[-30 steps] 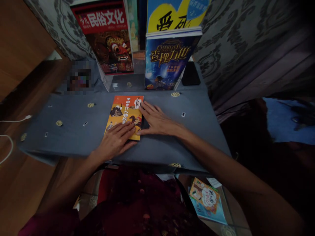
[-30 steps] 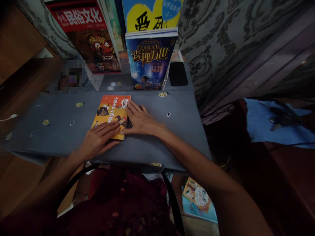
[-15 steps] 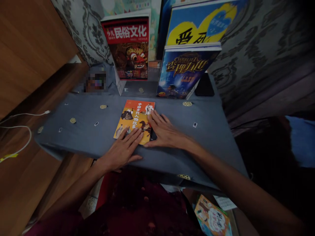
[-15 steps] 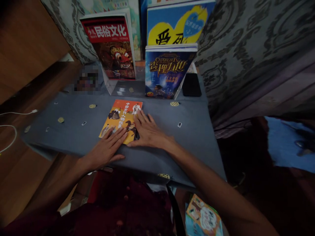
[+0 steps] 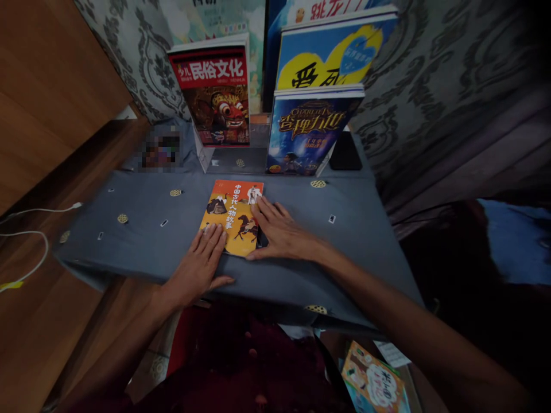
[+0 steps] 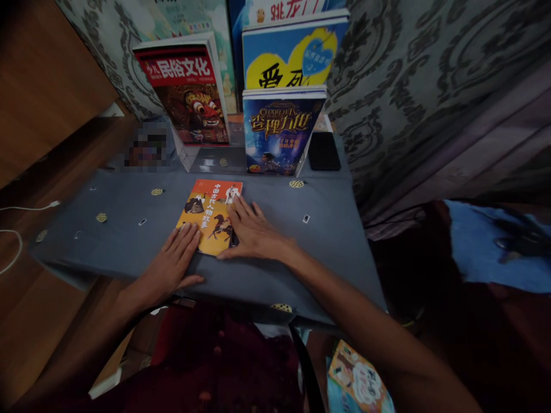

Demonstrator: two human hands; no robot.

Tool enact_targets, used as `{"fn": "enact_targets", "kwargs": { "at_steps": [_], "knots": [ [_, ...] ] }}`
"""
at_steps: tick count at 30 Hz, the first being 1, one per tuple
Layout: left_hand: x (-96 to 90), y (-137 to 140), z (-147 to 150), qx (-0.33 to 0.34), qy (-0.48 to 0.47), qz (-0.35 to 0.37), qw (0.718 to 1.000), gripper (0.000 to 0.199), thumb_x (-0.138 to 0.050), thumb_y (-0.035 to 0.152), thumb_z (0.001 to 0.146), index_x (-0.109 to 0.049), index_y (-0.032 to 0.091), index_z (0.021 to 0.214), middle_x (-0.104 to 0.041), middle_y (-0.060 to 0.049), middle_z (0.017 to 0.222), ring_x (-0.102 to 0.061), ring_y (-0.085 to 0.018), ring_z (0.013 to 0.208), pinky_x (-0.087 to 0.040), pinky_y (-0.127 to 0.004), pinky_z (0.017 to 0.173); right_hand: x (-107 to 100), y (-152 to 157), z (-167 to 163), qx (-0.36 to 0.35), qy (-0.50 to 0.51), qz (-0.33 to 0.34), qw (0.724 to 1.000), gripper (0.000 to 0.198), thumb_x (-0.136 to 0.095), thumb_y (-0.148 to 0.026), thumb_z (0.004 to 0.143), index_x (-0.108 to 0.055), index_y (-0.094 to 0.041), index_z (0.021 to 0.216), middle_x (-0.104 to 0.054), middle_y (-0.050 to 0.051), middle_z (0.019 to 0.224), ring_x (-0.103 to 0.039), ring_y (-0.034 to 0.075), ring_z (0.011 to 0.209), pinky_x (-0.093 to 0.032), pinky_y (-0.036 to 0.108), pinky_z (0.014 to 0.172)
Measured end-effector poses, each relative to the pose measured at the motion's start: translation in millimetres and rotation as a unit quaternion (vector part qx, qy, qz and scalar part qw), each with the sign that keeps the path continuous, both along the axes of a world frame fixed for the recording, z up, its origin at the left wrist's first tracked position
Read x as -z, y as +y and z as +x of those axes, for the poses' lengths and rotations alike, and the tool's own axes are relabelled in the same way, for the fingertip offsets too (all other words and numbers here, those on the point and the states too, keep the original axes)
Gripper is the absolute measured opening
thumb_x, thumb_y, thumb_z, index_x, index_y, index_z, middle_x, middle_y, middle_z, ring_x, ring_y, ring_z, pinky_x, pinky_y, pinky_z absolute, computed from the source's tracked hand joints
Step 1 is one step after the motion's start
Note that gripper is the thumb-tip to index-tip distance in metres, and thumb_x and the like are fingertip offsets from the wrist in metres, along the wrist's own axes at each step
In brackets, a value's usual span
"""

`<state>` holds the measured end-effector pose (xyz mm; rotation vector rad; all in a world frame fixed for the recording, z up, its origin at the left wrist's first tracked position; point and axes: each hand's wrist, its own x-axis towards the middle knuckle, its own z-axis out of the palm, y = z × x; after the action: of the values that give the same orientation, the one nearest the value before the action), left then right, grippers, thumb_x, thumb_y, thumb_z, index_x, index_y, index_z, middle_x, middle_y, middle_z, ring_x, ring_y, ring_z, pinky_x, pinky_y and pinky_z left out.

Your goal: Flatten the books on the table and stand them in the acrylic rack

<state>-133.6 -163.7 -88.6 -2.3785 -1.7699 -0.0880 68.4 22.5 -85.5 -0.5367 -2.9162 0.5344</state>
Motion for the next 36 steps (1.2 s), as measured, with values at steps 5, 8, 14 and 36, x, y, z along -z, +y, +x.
{"fn": "enact_targets", "kwargs": {
  "at_steps": [5, 8, 14, 36],
  "knots": [
    [-0.6, 3.8, 30.4, 0.045, -0.017, -0.026, 0.998, 0.098, -0.025, 0.074, 0.094, 0.001, 0.005, 0.159, -0.027, -0.024, 0.161, -0.013, -0.031, 0.154, -0.013, -0.053, 0.124, -12.5, 1.3, 2.9, -0.002, -0.003, 0.004, 1.000, 0.094, -0.036, -0.079, 0.090, -0.027, -0.010, 0.155, -0.024, 0.025, 0.163, -0.016, 0.039, 0.153, -0.022, 0.062, 0.119],
    [-2.9, 7.0, 44.3, 0.069, -0.031, -0.052, 0.996, 0.097, -0.026, 0.074, 0.094, -0.001, 0.007, 0.159, -0.024, -0.022, 0.163, -0.013, -0.029, 0.155, -0.011, -0.050, 0.126, -19.2, 0.5, 2.1, 0.021, -0.008, 0.008, 1.000, 0.069, -0.023, -0.063, 0.102, -0.039, -0.013, 0.148, -0.031, 0.021, 0.161, -0.022, 0.034, 0.152, -0.026, 0.058, 0.119],
    [-12.8, 11.9, 40.7, 0.088, -0.063, -0.075, 0.991, 0.083, -0.032, 0.063, 0.100, -0.002, 0.014, 0.160, -0.025, -0.015, 0.164, -0.016, -0.025, 0.154, -0.018, -0.048, 0.126, -16.7, -4.6, -1.9, 0.048, 0.012, 0.032, 0.998, 0.054, -0.032, -0.047, 0.105, -0.046, -0.012, 0.143, -0.039, 0.021, 0.157, -0.029, 0.034, 0.150, -0.028, 0.060, 0.117],
    [-27.0, 144.6, 6.1, 0.088, -0.119, -0.071, 0.986, 0.046, -0.032, 0.036, 0.106, -0.050, 0.016, 0.144, -0.047, -0.011, 0.153, -0.043, -0.021, 0.144, -0.036, -0.041, 0.120, 14.3, 30.0, -3.3, 0.258, 0.300, -0.079, 0.915, 0.039, -0.034, -0.036, 0.103, -0.061, -0.023, 0.128, -0.071, 0.010, 0.121, -0.064, 0.026, 0.115, -0.049, 0.045, 0.102]
  ]
}}
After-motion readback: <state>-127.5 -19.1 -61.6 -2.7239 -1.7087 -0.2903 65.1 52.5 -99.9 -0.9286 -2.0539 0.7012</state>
